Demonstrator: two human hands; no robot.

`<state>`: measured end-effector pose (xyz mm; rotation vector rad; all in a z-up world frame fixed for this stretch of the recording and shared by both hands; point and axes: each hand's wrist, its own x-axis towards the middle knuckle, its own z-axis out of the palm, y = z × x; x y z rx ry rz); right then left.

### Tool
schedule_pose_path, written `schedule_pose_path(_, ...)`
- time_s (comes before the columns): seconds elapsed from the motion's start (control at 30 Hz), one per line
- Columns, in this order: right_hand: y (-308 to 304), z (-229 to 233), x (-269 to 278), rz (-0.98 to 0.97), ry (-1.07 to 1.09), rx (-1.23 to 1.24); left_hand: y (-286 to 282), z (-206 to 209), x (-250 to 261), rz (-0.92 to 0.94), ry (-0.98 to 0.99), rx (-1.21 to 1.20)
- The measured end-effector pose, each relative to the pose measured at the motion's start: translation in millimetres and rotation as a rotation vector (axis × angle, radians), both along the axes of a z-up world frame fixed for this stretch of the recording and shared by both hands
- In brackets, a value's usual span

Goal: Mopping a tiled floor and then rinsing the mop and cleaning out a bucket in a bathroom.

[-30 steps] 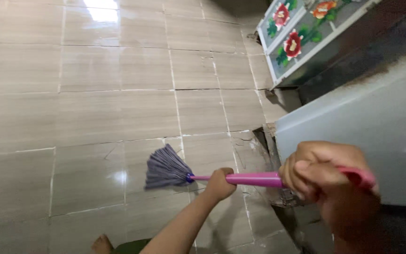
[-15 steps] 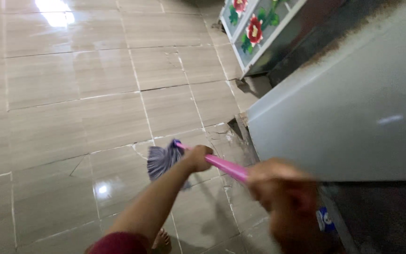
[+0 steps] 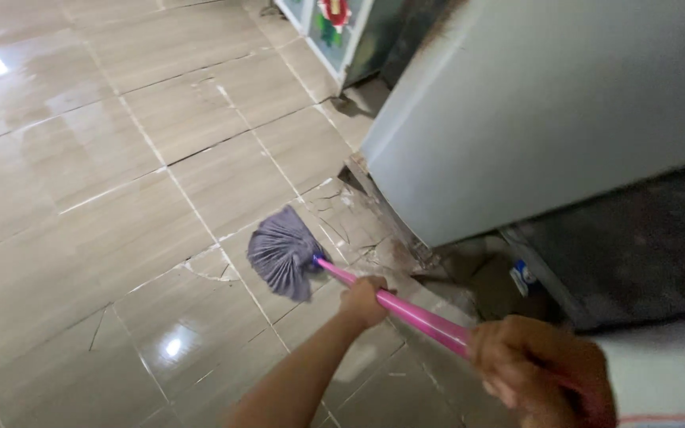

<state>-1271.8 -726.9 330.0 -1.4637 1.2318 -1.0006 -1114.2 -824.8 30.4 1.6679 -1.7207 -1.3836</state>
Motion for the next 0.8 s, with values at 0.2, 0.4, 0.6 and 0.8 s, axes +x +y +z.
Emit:
schedule_pose_path(0.2, 34, 41, -11, -0.17, -0.079, 0.107, 85, 41, -44, -0.185, -0.009, 0.057)
schedule_pose_path(0.4, 51, 49, 11, -0.234, 0.085, 0.178, 163, -22, -68, -0.345, 0.127, 0.076)
schedule_pose_path(0.6, 76, 51, 55, -0.249, 0.092, 0.169, 199, -15, -24, -0.534, 0.115, 0.114)
schedule_pose_path(0.8, 120, 67, 53, -0.283, 0.073, -0.015, 164, -7, -20, -0.686, -0.024, -0.09)
